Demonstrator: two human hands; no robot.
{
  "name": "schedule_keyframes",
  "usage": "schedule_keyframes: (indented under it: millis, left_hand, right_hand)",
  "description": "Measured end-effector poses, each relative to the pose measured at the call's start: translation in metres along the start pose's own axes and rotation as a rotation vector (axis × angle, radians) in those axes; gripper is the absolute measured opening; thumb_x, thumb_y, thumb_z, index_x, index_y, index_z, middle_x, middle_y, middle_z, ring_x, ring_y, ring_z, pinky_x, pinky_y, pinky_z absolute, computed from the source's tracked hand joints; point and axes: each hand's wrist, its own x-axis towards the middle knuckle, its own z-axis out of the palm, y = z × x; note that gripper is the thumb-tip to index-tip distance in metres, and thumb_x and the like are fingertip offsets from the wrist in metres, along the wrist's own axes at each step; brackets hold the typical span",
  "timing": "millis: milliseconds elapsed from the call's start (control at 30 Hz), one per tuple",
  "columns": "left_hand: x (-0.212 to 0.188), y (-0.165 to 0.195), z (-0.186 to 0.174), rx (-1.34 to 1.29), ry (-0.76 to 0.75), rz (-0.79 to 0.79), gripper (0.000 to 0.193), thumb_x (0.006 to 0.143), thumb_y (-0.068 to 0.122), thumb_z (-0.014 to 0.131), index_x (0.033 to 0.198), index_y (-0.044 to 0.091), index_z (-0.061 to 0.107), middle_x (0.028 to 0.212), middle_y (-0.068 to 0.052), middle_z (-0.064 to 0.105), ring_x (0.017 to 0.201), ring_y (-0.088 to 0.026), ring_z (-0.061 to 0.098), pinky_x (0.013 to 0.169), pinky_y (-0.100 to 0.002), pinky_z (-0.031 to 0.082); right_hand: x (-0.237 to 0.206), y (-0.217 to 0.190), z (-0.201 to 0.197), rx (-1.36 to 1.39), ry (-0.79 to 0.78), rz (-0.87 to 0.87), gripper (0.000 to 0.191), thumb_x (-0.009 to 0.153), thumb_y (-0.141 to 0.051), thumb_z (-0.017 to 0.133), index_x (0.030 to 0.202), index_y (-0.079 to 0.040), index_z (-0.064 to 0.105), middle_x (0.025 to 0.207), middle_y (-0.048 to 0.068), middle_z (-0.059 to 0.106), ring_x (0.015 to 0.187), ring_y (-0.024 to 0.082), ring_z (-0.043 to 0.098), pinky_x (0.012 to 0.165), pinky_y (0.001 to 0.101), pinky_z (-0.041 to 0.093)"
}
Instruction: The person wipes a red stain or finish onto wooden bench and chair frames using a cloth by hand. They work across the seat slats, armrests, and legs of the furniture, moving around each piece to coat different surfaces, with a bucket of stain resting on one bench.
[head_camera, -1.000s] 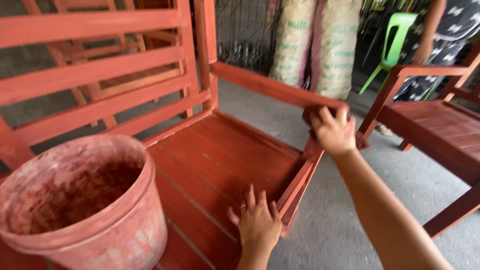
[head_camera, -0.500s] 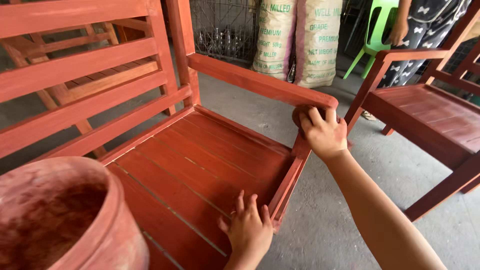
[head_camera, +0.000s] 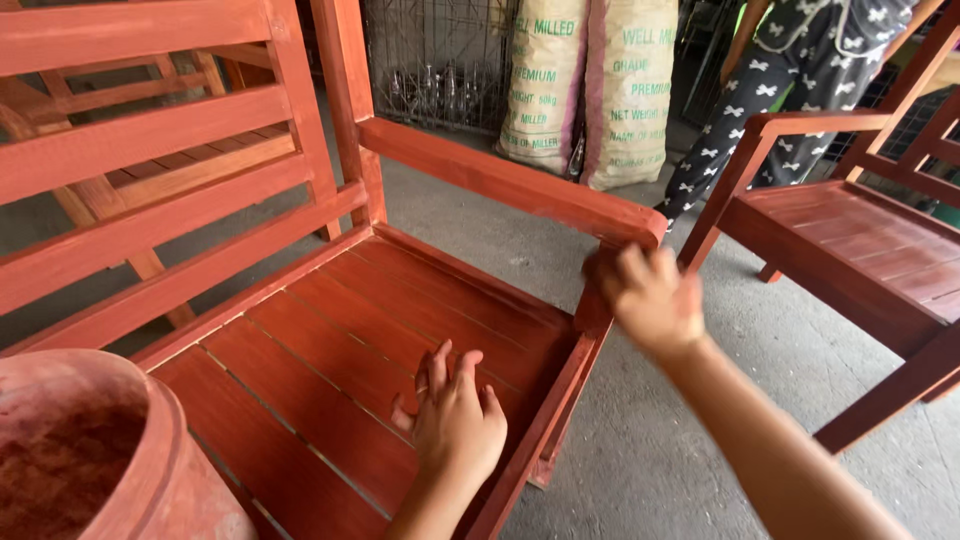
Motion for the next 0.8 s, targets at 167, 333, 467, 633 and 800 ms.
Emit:
schedule_keyframes:
  millis: [167, 333, 467, 633, 800]
  left_hand:
    - [0.016, 0.013, 0.013, -0.080, 0.003, -0.002, 0.051, 0.087, 0.023, 0.062, 0.137, 0.026, 0.054, 0.157, -0.003, 0.032, 0.148, -0.023, 0.027, 0.110, -0.066, 0.016]
    - [0.023, 0.022, 0.022, -0.127, -0.025, 0.031, 0.051, 0.087, 0.022, 0.063, 0.137, 0.025, 0.053, 0.157, -0.005, 0.031, 0.149, -0.026, 0.024, 0.110, -0.070, 0.013]
    - [0.023, 0.028, 0.020, -0.135, -0.056, 0.037, 0.051, 0.088, 0.019, 0.061, 0.138, 0.025, 0.053, 0.158, -0.006, 0.029, 0.150, -0.027, 0.023, 0.110, -0.070, 0.013]
    - [0.022, 0.035, 0.019, -0.105, -0.096, 0.064, 0.047, 0.089, 0.015, 0.059, 0.135, 0.022, 0.051, 0.159, -0.009, 0.027, 0.151, -0.028, 0.020, 0.110, -0.073, 0.010]
    - [0.017, 0.030, 0.019, -0.075, -0.131, 0.034, 0.048, 0.090, 0.013, 0.057, 0.136, 0.025, 0.050, 0.161, -0.008, 0.025, 0.152, -0.027, 0.017, 0.112, -0.071, 0.011]
  right_hand:
    - [0.011, 0.010, -0.003, -0.048, 0.202, 0.085, 0.040, 0.087, -0.025, 0.068, 0.126, -0.027, 0.074, 0.112, 0.002, 0.058, 0.101, 0.027, 0.057, 0.064, 0.0391, 0.057]
    - [-0.011, -0.005, 0.008, -0.025, 0.140, 0.109, 0.045, 0.090, -0.029, 0.066, 0.134, -0.024, 0.072, 0.104, 0.006, 0.057, 0.090, 0.028, 0.055, 0.058, 0.0385, 0.057]
    - [-0.029, -0.015, 0.015, -0.111, 0.025, -0.032, 0.060, 0.082, -0.020, 0.063, 0.142, -0.027, 0.061, 0.113, 0.008, 0.058, 0.093, 0.026, 0.057, 0.061, 0.0383, 0.059]
    - [-0.035, -0.039, 0.022, 0.035, -0.302, -0.035, 0.065, 0.084, -0.021, 0.063, 0.148, -0.023, 0.050, 0.119, 0.005, 0.052, 0.104, 0.025, 0.055, 0.070, 0.0411, 0.061]
    - [-0.035, -0.054, 0.016, 0.230, -0.691, 0.026, 0.068, 0.085, -0.018, 0.065, 0.149, -0.029, 0.046, 0.133, 0.008, 0.044, 0.119, 0.030, 0.050, 0.079, 0.0411, 0.062]
